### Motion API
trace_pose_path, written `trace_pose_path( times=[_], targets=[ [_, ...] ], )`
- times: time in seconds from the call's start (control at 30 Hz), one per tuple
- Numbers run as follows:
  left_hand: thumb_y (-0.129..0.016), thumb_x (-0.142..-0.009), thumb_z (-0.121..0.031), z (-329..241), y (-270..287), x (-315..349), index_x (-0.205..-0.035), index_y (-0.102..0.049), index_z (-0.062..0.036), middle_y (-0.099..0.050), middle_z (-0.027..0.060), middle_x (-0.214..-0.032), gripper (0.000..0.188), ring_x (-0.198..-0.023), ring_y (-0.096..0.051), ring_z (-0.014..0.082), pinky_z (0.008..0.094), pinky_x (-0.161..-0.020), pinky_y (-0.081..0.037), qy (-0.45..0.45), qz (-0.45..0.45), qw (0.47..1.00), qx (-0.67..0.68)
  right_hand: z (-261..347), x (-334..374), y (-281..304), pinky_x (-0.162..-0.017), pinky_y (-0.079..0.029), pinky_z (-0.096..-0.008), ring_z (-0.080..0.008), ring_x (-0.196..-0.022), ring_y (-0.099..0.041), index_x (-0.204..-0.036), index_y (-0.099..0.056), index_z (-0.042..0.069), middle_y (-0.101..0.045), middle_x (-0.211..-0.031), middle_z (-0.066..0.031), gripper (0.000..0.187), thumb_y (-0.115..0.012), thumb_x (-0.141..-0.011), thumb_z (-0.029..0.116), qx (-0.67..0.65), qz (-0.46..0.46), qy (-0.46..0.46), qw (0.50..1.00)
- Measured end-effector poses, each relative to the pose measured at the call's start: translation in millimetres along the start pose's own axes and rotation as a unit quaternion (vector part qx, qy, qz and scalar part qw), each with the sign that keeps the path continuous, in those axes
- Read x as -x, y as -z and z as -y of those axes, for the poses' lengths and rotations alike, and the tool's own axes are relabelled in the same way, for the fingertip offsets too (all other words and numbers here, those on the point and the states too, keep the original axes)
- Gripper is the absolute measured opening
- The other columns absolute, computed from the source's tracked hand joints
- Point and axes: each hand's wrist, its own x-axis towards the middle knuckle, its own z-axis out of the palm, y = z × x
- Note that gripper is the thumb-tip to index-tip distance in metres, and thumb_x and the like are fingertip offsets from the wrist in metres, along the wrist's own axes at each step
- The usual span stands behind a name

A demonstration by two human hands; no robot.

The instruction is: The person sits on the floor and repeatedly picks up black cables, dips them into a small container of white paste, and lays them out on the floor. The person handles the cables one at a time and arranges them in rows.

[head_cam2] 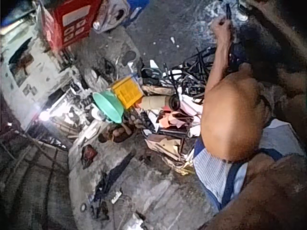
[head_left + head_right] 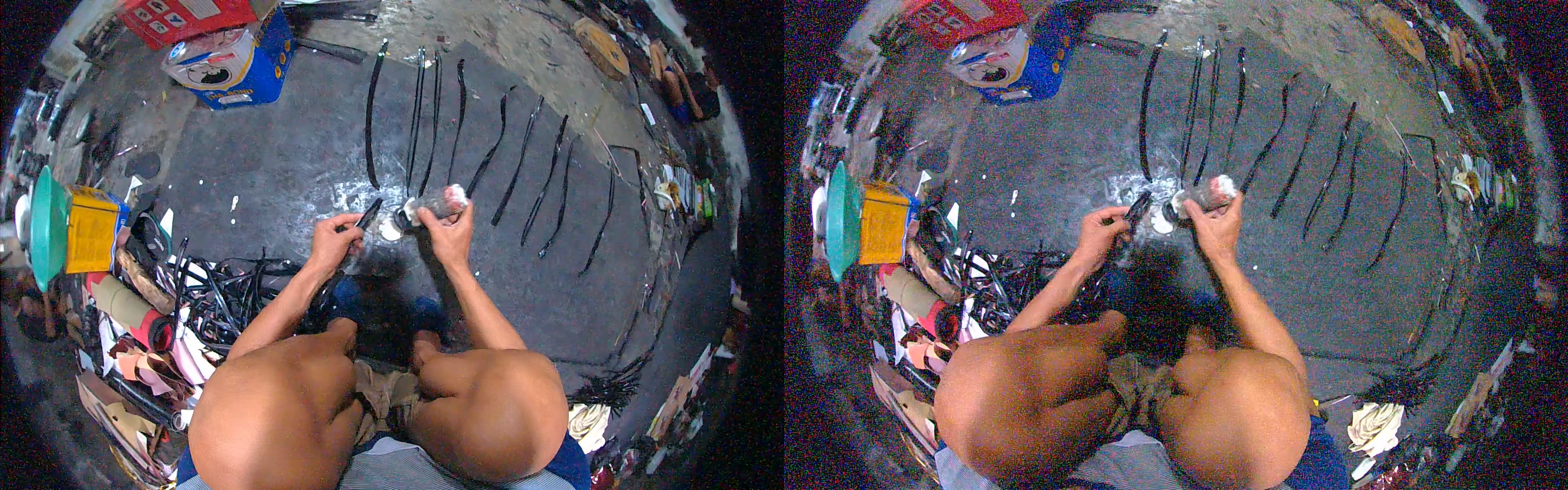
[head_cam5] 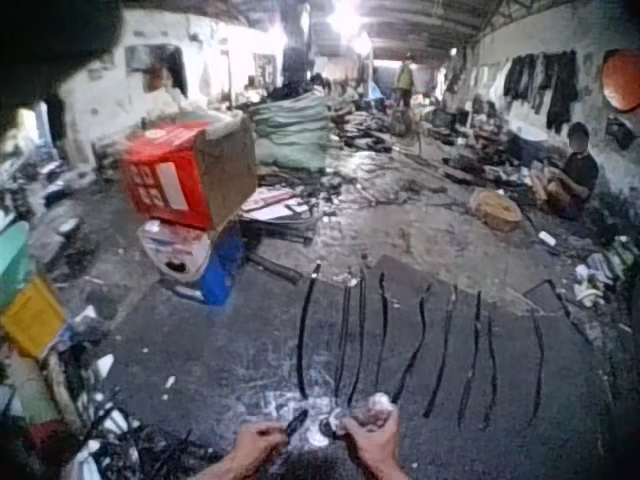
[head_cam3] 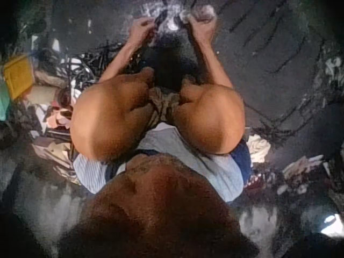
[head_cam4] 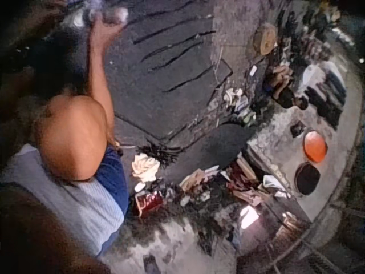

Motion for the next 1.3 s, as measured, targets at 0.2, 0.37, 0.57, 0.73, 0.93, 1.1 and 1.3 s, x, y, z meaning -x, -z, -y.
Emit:
trace_pose_path(
  times=[0.2,0.37,0.57,0.73,0.93,1.1,1.3],
  targets=[
    [-0.064,-0.086,0.000,18.1,-18.9,5.2,-0.107,-0.073,-0.0003,-0.067,0.0027,-0.078,0.022,-0.066,-0.062,0.0097,0.0234,-0.060,-0.048,0.079,0.088,0.977,0.175,44.1,22.4,-17.6,-0.081,-0.059,-0.0317,-0.0193,-0.096,-0.069,-0.131,-0.043,0.002,-0.064,-0.114,-0.0125,0.065,-0.084,-0.081,0.007,-0.123,0.059,0.045,0.990],
    [-0.059,-0.090,-0.001,43.5,3.0,19.6,-0.144,-0.051,-0.0010,-0.066,0.0024,-0.100,0.055,-0.067,-0.054,0.0064,0.0212,-0.061,-0.045,0.202,0.095,0.901,0.372,43.6,35.4,-22.0,-0.071,-0.060,-0.0324,-0.0191,-0.092,-0.071,-0.132,-0.044,0.000,-0.069,-0.110,-0.0138,0.073,-0.089,-0.077,0.015,0.048,0.046,0.049,0.997],
    [-0.069,-0.086,-0.006,3.1,6.1,6.2,-0.120,-0.070,-0.0020,-0.073,0.0041,-0.089,0.034,-0.065,-0.061,0.0085,0.0251,-0.058,-0.050,0.067,0.150,0.986,0.010,-17.0,16.0,36.0,-0.071,-0.054,-0.0308,-0.0152,-0.078,-0.064,-0.129,-0.047,0.003,-0.068,-0.106,-0.0115,0.069,-0.089,-0.077,0.020,0.175,-0.025,0.001,0.984],
    [-0.079,-0.080,-0.015,5.9,-2.6,-36.4,-0.085,-0.080,-0.0054,-0.075,0.0041,-0.076,0.011,-0.067,-0.067,0.0120,0.0284,-0.063,-0.053,-0.011,0.098,0.967,-0.233,-10.7,5.8,41.0,-0.073,-0.054,-0.0295,-0.0170,-0.084,-0.065,-0.127,-0.048,0.003,-0.066,-0.105,-0.0091,0.065,-0.088,-0.079,0.019,0.130,-0.047,0.065,0.988],
    [-0.077,-0.075,-0.014,32.2,-9.9,-64.7,-0.084,-0.079,-0.0064,-0.074,0.0080,-0.076,0.011,-0.071,-0.069,0.0203,0.0350,-0.068,-0.055,-0.084,0.061,0.930,-0.353,19.7,24.9,-12.9,-0.074,-0.057,-0.0370,-0.0219,-0.086,-0.070,-0.136,-0.043,0.005,-0.072,-0.099,-0.0132,0.079,-0.090,-0.076,0.024,0.190,0.103,-0.004,0.976],
    [-0.075,-0.069,-0.008,18.9,-21.2,-52.1,-0.112,-0.071,-0.0080,-0.070,0.0150,-0.113,0.043,-0.108,-0.068,0.0308,0.0378,-0.092,-0.054,-0.186,0.086,0.862,-0.463,-17.7,32.7,-18.7,-0.085,-0.057,-0.0441,-0.0393,-0.104,-0.069,-0.138,-0.045,0.007,-0.068,-0.115,-0.0219,0.075,-0.086,-0.076,0.017,0.260,0.103,0.274,0.920],
    [-0.086,-0.070,-0.013,-3.7,-37.2,-27.8,-0.125,-0.061,-0.0063,-0.068,0.0134,-0.119,0.061,-0.117,-0.066,0.0296,0.0395,-0.099,-0.052,-0.327,0.124,0.899,-0.264,-10.8,33.6,-12.1,-0.095,-0.052,-0.0419,-0.0343,-0.113,-0.065,-0.136,-0.049,0.007,-0.062,-0.128,-0.0195,0.065,-0.076,-0.077,0.002,0.205,0.199,0.137,0.948]
  ],
)
